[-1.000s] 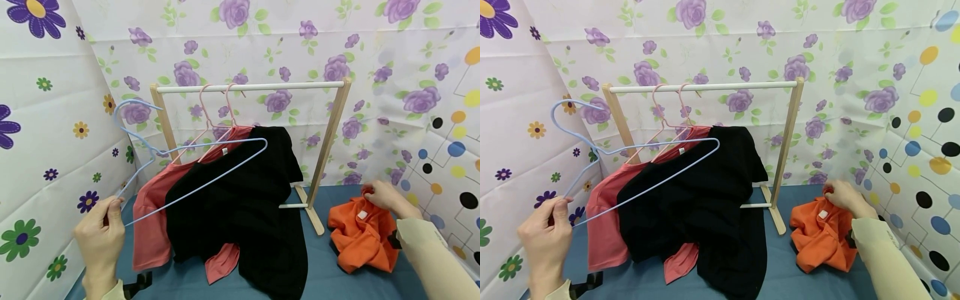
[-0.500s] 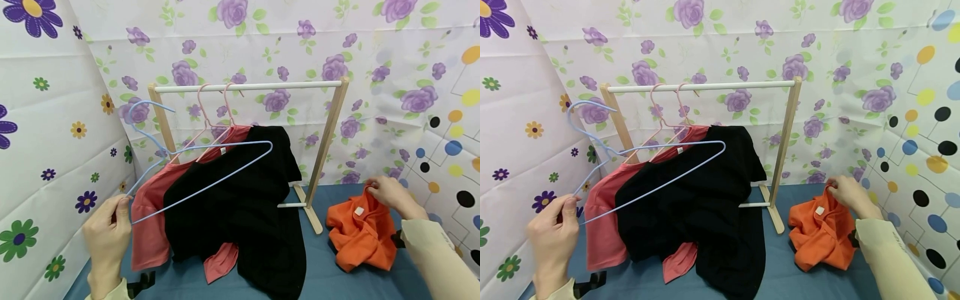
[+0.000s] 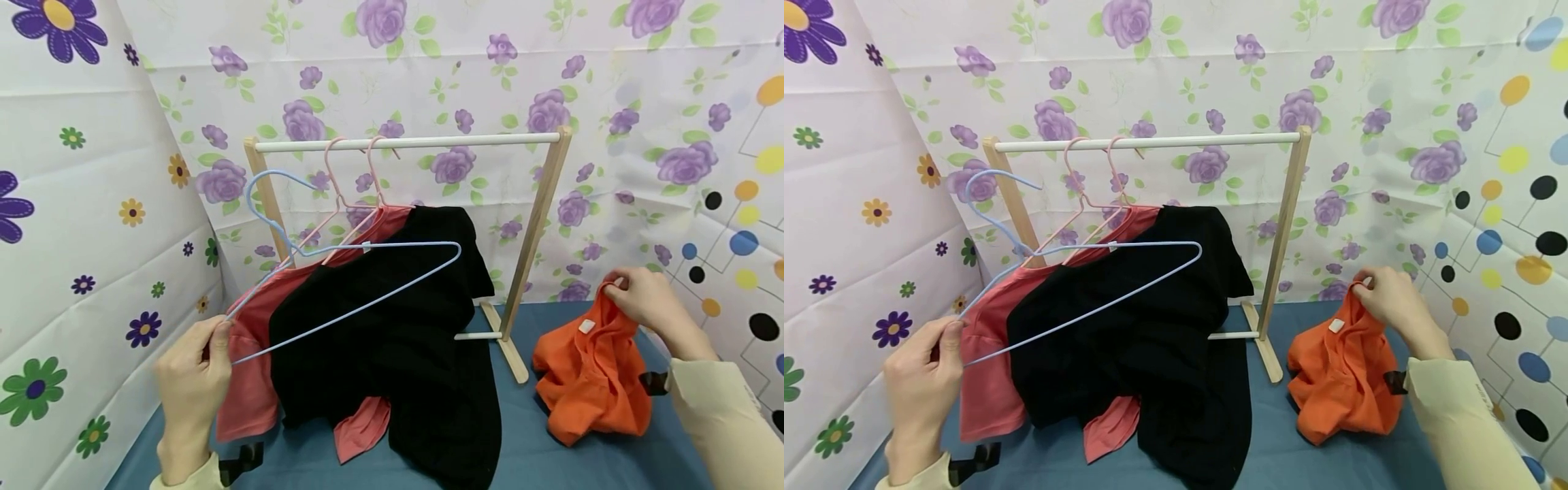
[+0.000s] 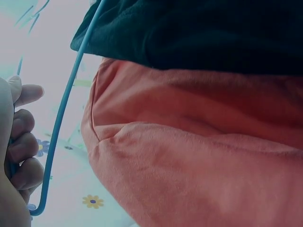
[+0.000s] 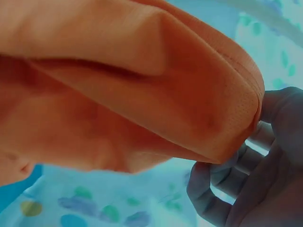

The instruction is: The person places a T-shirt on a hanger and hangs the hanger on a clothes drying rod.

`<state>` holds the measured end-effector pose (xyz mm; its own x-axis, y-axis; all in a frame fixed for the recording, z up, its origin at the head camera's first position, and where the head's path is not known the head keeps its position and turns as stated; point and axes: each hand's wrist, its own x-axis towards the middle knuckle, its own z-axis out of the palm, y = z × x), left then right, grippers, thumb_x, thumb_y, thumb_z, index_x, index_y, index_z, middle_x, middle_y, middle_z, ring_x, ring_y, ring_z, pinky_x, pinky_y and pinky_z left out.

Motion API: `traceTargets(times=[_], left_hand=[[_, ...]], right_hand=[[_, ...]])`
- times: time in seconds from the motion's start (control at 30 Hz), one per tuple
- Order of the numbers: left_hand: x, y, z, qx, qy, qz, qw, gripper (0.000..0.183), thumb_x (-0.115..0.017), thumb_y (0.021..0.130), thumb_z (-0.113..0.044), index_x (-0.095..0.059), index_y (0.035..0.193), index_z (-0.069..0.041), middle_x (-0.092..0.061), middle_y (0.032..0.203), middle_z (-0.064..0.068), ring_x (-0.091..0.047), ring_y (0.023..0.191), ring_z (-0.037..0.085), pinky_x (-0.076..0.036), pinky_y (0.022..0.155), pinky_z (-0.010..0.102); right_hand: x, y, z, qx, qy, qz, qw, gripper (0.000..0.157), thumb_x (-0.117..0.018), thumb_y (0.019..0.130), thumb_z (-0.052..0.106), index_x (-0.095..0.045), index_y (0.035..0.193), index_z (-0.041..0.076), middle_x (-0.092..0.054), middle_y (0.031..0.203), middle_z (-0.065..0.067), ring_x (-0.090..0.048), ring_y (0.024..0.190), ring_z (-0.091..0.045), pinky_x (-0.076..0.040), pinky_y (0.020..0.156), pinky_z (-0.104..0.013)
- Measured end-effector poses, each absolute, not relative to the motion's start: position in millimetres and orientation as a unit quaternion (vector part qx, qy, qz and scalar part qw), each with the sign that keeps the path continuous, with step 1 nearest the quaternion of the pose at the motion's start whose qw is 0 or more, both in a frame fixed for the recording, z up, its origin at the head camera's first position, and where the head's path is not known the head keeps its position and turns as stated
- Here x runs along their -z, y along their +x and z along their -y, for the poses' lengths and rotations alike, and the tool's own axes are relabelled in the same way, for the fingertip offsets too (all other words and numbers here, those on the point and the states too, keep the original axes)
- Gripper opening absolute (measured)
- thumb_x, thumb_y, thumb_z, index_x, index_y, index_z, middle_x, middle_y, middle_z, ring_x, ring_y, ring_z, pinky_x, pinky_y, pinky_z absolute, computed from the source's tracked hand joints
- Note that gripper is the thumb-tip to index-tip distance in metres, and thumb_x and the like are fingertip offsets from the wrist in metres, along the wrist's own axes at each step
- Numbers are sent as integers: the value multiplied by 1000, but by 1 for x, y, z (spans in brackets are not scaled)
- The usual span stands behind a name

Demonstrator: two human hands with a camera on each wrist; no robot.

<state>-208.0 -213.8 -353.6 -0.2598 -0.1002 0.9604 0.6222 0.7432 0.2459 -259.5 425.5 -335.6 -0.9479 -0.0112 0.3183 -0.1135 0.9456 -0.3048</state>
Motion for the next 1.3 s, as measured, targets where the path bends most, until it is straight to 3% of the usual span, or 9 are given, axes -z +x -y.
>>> traceTargets(times=[0.1,0.23,0.47,0.7,0.9,1.03,1.3], left_hand=[[353,-207,212,306,-182,738,574,23,-63,97,-19,-71,88,0,-67,78,11,-57,68,21,-35,77,9],[353,-206,211,302,-183,747,563,21,-63,97,-19,-71,89,-1,-67,78,10,-57,68,19,-36,76,10],[352,-205,206,286,-184,754,562,26,-62,98,-23,-71,89,-2,-68,78,10,-59,65,23,-40,67,21],[349,-204,191,289,-216,748,557,37,-56,101,-31,-71,86,-1,-66,74,9,-55,58,20,-42,61,25],[349,-204,176,285,-227,752,549,32,-56,101,-31,-71,88,-5,-65,75,4,-54,59,16,-44,59,31],[351,-205,169,284,-231,749,552,39,-52,102,-36,-72,88,-6,-65,74,3,-51,57,14,-44,55,31],[353,-204,159,293,-239,750,542,35,-54,102,-34,-72,90,-7,-68,79,4,-59,61,15,-47,58,34]], right_hand=[[326,-254,-415,-170,24,970,170,21,-55,95,16,-67,104,1,-65,81,-14,-54,59,-24,-40,52,-35],[311,-249,-398,-187,21,964,186,22,-52,95,14,-66,106,1,-61,73,-10,-47,50,-22,-36,48,-35],[282,-240,-370,-193,28,957,213,23,-50,94,15,-67,106,4,-59,68,-7,-45,50,-23,-35,46,-35],[262,-230,-339,-207,15,951,230,25,-49,94,19,-69,104,8,-56,65,-8,-47,55,-25,-37,49,-36],[252,-224,-314,-209,17,942,263,27,-47,92,16,-70,103,8,-51,57,-5,-44,48,-23,-33,43,-34],[247,-224,-298,-209,28,935,284,27,-46,90,14,-71,101,10,-50,54,-4,-41,43,-23,-30,39,-32],[242,-225,-271,-209,77,929,297,25,-50,90,11,-73,99,8,-50,53,-1,-39,42,-18,-28,38,-31]])
